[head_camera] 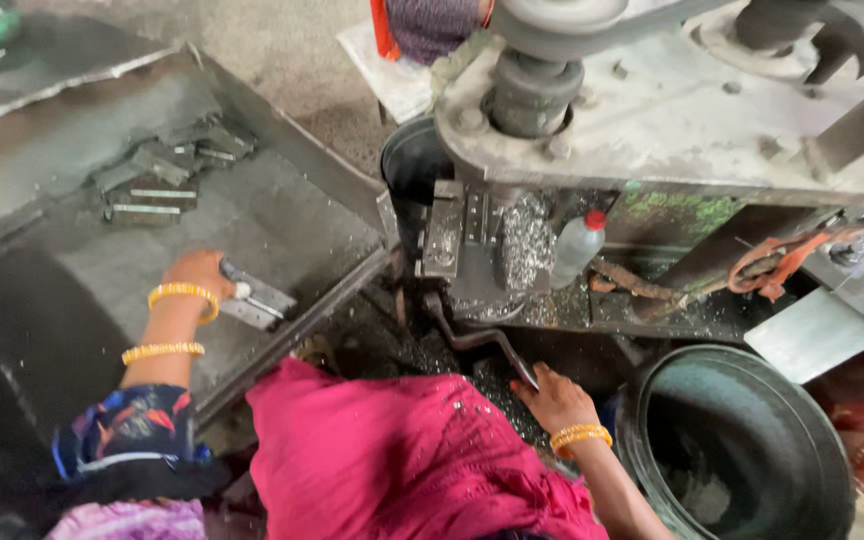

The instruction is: The person picks up metal hinge plates and pins, inserts the pins into the hinges, and places the assembled components into a machine for pressing.

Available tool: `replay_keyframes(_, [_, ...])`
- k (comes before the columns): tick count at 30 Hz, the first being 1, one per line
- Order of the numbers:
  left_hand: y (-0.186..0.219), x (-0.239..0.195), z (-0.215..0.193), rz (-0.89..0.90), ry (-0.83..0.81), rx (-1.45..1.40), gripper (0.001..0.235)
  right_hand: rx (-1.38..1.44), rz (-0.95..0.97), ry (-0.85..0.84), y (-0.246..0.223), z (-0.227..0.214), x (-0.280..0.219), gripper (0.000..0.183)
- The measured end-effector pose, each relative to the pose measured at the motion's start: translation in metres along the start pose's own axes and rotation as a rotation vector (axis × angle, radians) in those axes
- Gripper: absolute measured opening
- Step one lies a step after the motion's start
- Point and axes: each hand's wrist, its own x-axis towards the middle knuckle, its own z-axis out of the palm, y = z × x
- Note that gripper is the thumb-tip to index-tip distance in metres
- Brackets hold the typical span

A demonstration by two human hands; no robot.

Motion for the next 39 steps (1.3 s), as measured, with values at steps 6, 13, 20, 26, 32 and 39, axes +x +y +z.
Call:
replay_keyframes(6, [0.067, -0.027, -0.034, 0.034, 0.079, 0.38, 0.028, -0.03, -0.047, 0.133, 0.002, 0.008, -0.003, 0.057])
replay_keyframes(13, [0.186, -0.084, -0.089, 0.215, 0.396, -0.044, 0.024, 0.072, -0.014, 0.044, -0.009, -0.015, -0.005, 0.054])
replay_keyframes(20, [0.356, -0.115, 0.024, 0.012, 0.246, -0.656, 0.047, 0.053, -0.07, 0.103, -0.005, -0.009, -0.012, 0.052])
replay_keyframes(26, [0.355, -0.15, 0.031, 0.343, 0.417, -0.221, 0.026, -0.004, 0.006, -0.017, -0.02, -0.021, -0.014, 0.052])
replay_keyframes(32, [0.387, -0.12, 0.02, 0.353, 0.245, -0.027, 0.03, -0.101, -0.039, -0.01, -0.025, -0.046, 0.005, 0.049])
replay_keyframes(39, [0.39, -0.115, 0.012, 0.345, 0.251, -0.021, 0.032, 0.041, -0.047, 0.149, 0.017, 0.038, -0.008, 0.048])
